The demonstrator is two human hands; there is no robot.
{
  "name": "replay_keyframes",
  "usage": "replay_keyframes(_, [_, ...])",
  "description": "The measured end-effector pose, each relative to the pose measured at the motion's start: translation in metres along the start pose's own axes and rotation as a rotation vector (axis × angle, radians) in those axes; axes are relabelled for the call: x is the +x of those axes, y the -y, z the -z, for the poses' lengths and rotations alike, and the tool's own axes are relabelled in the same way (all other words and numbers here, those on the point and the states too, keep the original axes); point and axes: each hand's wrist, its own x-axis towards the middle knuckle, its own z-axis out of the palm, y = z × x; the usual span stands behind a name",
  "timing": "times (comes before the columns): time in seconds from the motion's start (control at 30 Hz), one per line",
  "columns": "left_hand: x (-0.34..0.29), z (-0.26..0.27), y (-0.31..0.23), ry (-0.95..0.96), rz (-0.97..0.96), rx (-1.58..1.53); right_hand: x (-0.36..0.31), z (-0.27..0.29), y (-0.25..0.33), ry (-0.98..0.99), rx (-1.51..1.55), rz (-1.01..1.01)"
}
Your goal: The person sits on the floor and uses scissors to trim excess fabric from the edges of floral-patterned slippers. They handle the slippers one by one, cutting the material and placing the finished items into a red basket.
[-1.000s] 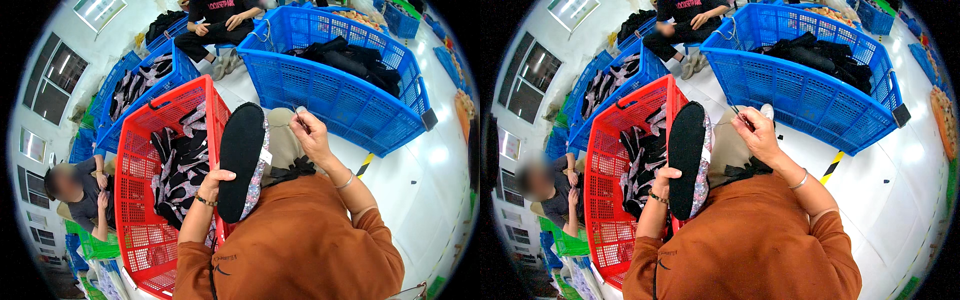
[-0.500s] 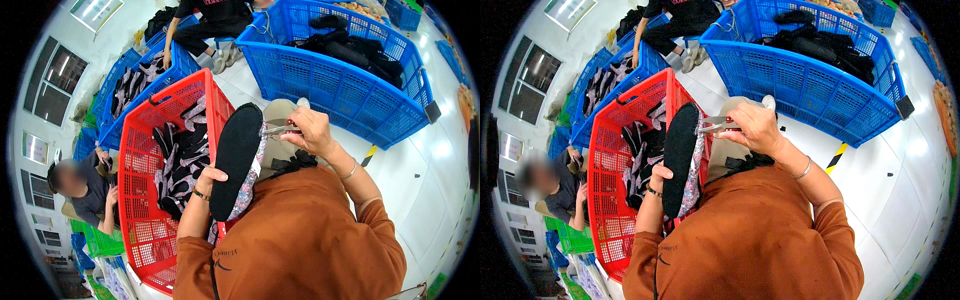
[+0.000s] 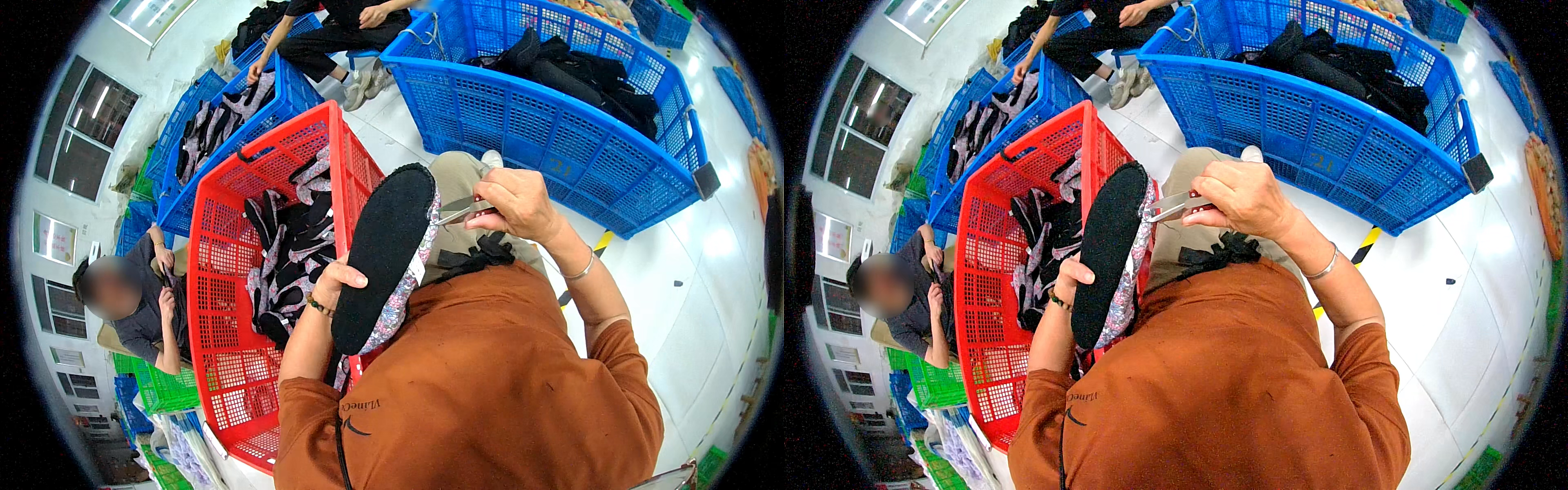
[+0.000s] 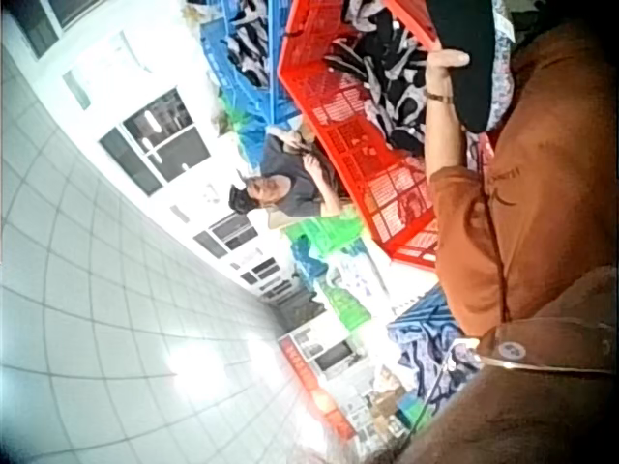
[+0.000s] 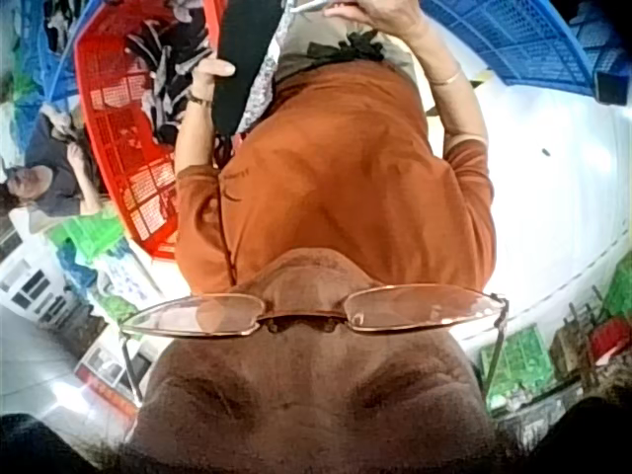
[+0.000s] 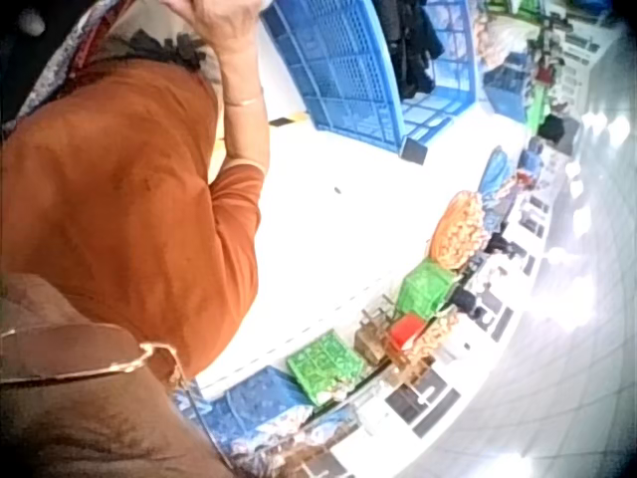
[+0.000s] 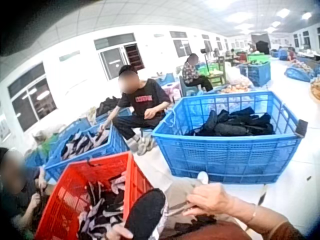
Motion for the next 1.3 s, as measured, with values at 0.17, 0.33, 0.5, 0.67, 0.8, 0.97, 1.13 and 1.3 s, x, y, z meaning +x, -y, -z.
replay_keyframes(0.17, [0.002, -0.002, 0.000, -0.002, -0.006, -0.006, 0.000, 0.001, 0.001, 0.030, 0.044, -0.010])
replay_keyframes(0.33, [0.002, 0.001, 0.000, -0.018, 0.023, -0.012, 0.000, -0.003, 0.002, 0.022, 0.067, -0.015])
replay_keyframes(0.5, [0.003, 0.008, -0.002, 0.017, 0.040, 0.081, -0.001, -0.001, 0.002, 0.054, 0.051, -0.013])
replay_keyframes(0.67, [0.004, -0.002, 0.002, -0.021, -0.010, 0.047, -0.001, -0.004, 0.008, 0.109, 0.059, -0.067])
replay_keyframes(0.8, [0.005, 0.012, 0.003, 0.024, -0.001, 0.020, -0.008, -0.012, 0.012, 0.014, 0.077, -0.303])
replay_keyframes(0.97, [0.002, 0.005, -0.001, -0.048, -0.007, 0.014, -0.016, -0.019, 0.018, -0.054, 0.344, -0.579])
replay_keyframes(1.13, [0.006, -0.008, -0.004, 0.005, -0.039, 0.155, -0.004, -0.032, 0.039, 0.102, 0.622, -0.634])
replay_keyframes(1.3, [-0.001, -0.007, -0.004, -0.026, -0.070, 0.123, -0.015, -0.028, 0.014, -0.294, 0.811, -0.908])
